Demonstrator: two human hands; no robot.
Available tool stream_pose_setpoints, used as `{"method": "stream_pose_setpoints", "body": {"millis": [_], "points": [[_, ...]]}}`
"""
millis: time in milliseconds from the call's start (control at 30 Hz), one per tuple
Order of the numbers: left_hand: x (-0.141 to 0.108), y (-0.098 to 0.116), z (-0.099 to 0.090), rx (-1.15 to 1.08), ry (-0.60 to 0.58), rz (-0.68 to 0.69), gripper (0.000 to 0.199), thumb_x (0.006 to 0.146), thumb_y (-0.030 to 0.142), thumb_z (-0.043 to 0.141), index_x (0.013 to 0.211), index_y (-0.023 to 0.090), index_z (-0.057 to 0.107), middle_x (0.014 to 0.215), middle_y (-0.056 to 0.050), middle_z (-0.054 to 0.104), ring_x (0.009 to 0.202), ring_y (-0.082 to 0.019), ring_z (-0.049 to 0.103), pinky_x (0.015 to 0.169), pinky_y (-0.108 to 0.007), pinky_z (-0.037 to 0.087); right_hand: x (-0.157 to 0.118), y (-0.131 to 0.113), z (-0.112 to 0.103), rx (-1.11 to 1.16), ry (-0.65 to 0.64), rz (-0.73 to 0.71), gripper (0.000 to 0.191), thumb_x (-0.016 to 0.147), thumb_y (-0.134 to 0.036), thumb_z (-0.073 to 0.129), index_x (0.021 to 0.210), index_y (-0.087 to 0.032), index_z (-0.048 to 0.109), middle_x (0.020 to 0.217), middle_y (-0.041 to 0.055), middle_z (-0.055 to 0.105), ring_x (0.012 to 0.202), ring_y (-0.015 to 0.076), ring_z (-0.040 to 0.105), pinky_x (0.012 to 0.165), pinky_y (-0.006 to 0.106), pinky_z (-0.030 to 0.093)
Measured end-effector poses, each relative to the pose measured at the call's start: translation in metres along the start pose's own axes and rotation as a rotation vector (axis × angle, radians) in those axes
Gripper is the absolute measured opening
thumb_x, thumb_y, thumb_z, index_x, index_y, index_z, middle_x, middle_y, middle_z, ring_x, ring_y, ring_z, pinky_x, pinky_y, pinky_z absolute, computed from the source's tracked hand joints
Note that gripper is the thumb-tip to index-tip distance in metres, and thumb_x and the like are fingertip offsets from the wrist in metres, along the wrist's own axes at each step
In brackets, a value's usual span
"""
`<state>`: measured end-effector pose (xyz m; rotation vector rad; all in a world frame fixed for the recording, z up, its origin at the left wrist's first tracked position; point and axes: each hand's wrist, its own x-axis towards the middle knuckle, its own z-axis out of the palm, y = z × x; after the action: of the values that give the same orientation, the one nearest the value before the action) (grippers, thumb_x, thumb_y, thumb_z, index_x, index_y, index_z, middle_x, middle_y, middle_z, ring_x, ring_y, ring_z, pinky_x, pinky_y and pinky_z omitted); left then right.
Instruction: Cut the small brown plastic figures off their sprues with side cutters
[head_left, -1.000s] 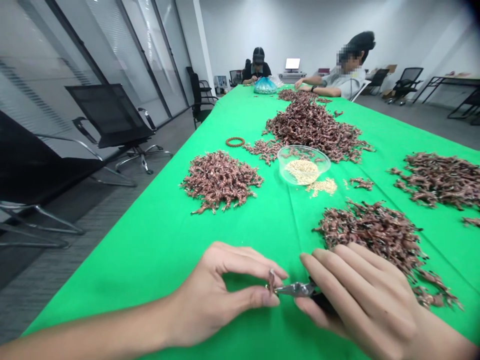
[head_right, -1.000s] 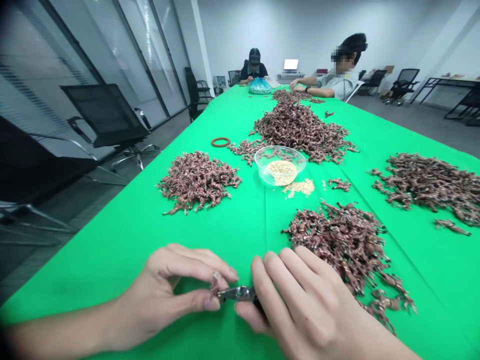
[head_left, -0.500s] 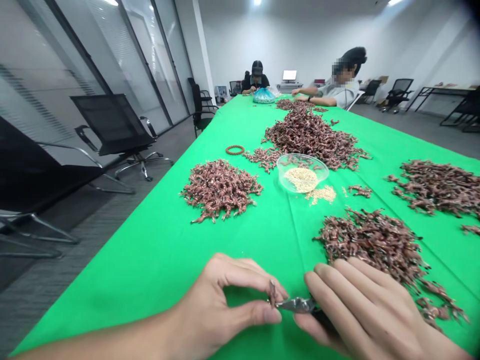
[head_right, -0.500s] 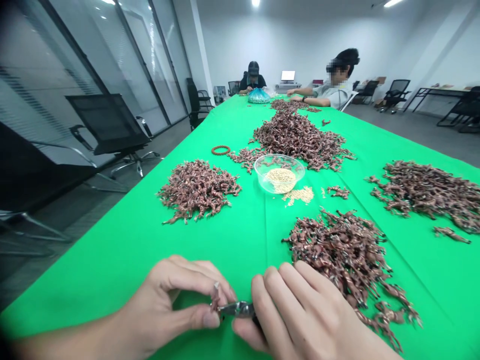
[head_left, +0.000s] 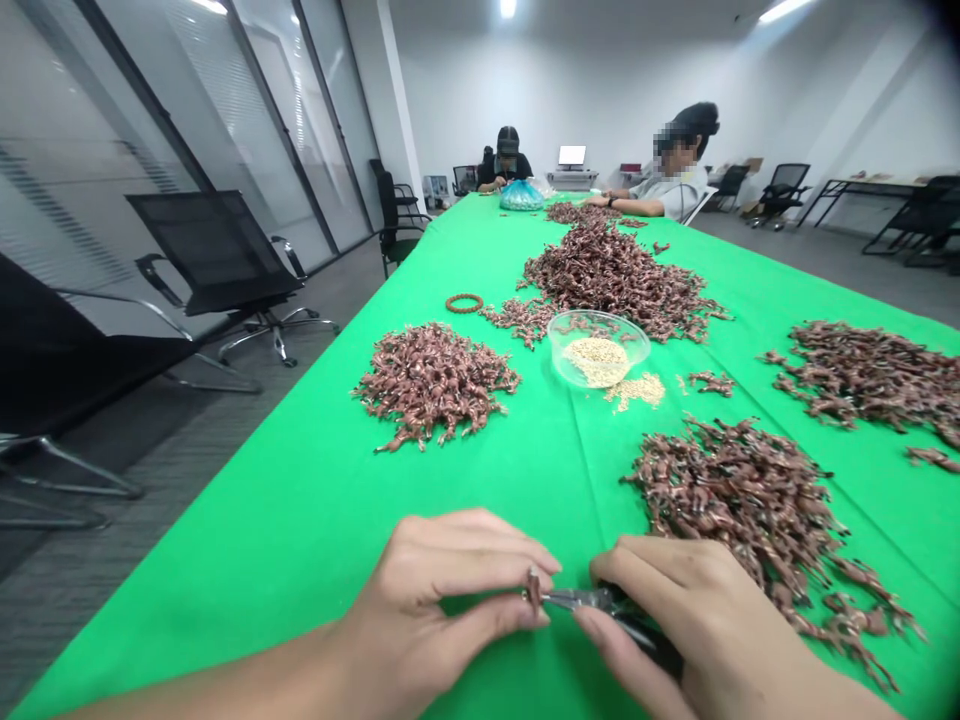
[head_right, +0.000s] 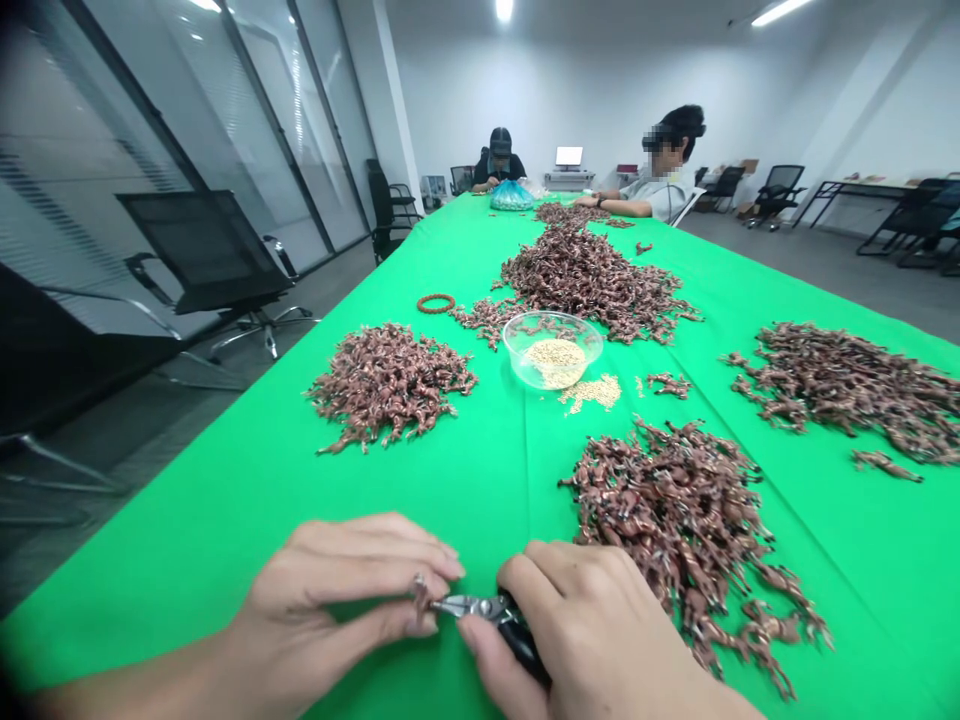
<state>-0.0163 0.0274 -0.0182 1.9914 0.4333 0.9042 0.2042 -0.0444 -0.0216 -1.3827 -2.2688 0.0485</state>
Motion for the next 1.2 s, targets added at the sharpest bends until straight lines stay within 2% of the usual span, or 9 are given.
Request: {"method": "stream_pose_setpoints", "body": {"millis": [167, 300, 533, 700, 900, 967, 1067, 1200], "points": [[0.001, 0.0, -0.001, -0.046, 0.042, -0.167, 0.021, 0.075, 0.006, 0.077, 0.092, 0.018, 0.079, 0.089, -0.004, 0.079, 0.085, -0.018, 0.073, 0.079, -0.026, 0.058, 0.006, 0.005, -0.004, 0.021, 0.121, -0.028, 0.033, 0.098, -0.035, 0.04, 0.088, -0.017, 0.066, 0.072, 0.0052, 0.065, 0.055, 0.0154, 0.058, 0.051, 0.029, 0.048], [0.001, -0.002, 0.0, -0.071, 0.053, -0.188, 0.022, 0.074, 0.007, 0.078, 0.092, 0.02, 0.079, 0.089, -0.004, 0.079, 0.085, -0.018, 0.073, 0.079, -0.026, 0.059, 0.008, 0.005, -0.004, 0.027, 0.146, -0.036, 0.033, 0.098, -0.034, 0.04, 0.089, -0.016, 0.067, 0.073, 0.0058, 0.066, 0.054, 0.0149, 0.058, 0.05, 0.028, 0.047], [0.002, -0.001, 0.0, -0.068, 0.031, -0.153, 0.025, 0.074, 0.005, 0.078, 0.093, 0.02, 0.079, 0.089, -0.004, 0.079, 0.086, -0.019, 0.073, 0.08, -0.027, 0.059, 0.005, 0.004, 0.001, 0.078, 0.109, -0.03, 0.027, 0.096, -0.034, 0.046, 0.094, -0.017, 0.066, 0.068, 0.002, 0.062, 0.06, 0.0155, 0.06, 0.057, 0.028, 0.048], [0.001, -0.003, -0.001, -0.044, 0.021, -0.106, 0.026, 0.074, 0.004, 0.078, 0.094, 0.021, 0.078, 0.09, -0.005, 0.079, 0.086, -0.02, 0.074, 0.08, -0.029, 0.059, 0.006, 0.005, 0.002, 0.133, 0.015, -0.027, 0.024, 0.095, -0.029, 0.048, 0.082, -0.017, 0.064, 0.061, 0.0001, 0.057, 0.054, 0.0133, 0.056, 0.052, 0.026, 0.043], [-0.003, -0.003, -0.003, 0.122, -0.009, 0.08, 0.04, 0.077, -0.001, 0.072, 0.109, 0.022, 0.075, 0.104, -0.007, 0.078, 0.099, -0.023, 0.073, 0.092, -0.034, 0.057, 0.006, -0.007, -0.004, 0.148, -0.055, 0.099, 0.032, 0.098, -0.032, 0.044, 0.075, -0.02, 0.063, 0.057, -0.0002, 0.058, 0.051, 0.0136, 0.058, 0.05, 0.026, 0.04], [-0.003, -0.002, -0.004, 0.142, -0.016, 0.1, 0.04, 0.077, -0.001, 0.072, 0.11, 0.021, 0.074, 0.105, -0.007, 0.078, 0.101, -0.023, 0.072, 0.093, -0.033, 0.057, 0.007, -0.009, -0.006, 0.182, -0.06, 0.109, 0.033, 0.098, -0.033, 0.042, 0.076, -0.021, 0.064, 0.056, -0.0008, 0.058, 0.051, 0.0138, 0.058, 0.048, 0.026, 0.039], [-0.001, -0.001, -0.004, 0.075, 0.021, -0.041, 0.029, 0.078, 0.002, 0.072, 0.099, 0.021, 0.077, 0.098, -0.006, 0.079, 0.095, -0.021, 0.073, 0.087, -0.029, 0.058, 0.008, -0.009, -0.01, 0.217, -0.083, 0.132, 0.031, 0.098, -0.033, 0.044, 0.078, -0.021, 0.064, 0.059, -0.001, 0.059, 0.053, 0.0134, 0.058, 0.051, 0.026, 0.04], [0.0, -0.002, -0.001, -0.062, 0.096, -0.26, 0.014, 0.077, 0.009, 0.077, 0.087, 0.02, 0.078, 0.091, -0.003, 0.079, 0.086, -0.018, 0.074, 0.081, -0.026, 0.059, 0.01, -0.004, -0.012, 0.231, 0.031, 0.128, 0.024, 0.097, -0.032, 0.046, 0.088, -0.019, 0.065, 0.064, 0.0, 0.06, 0.056, 0.0131, 0.055, 0.052, 0.027, 0.038]]}}
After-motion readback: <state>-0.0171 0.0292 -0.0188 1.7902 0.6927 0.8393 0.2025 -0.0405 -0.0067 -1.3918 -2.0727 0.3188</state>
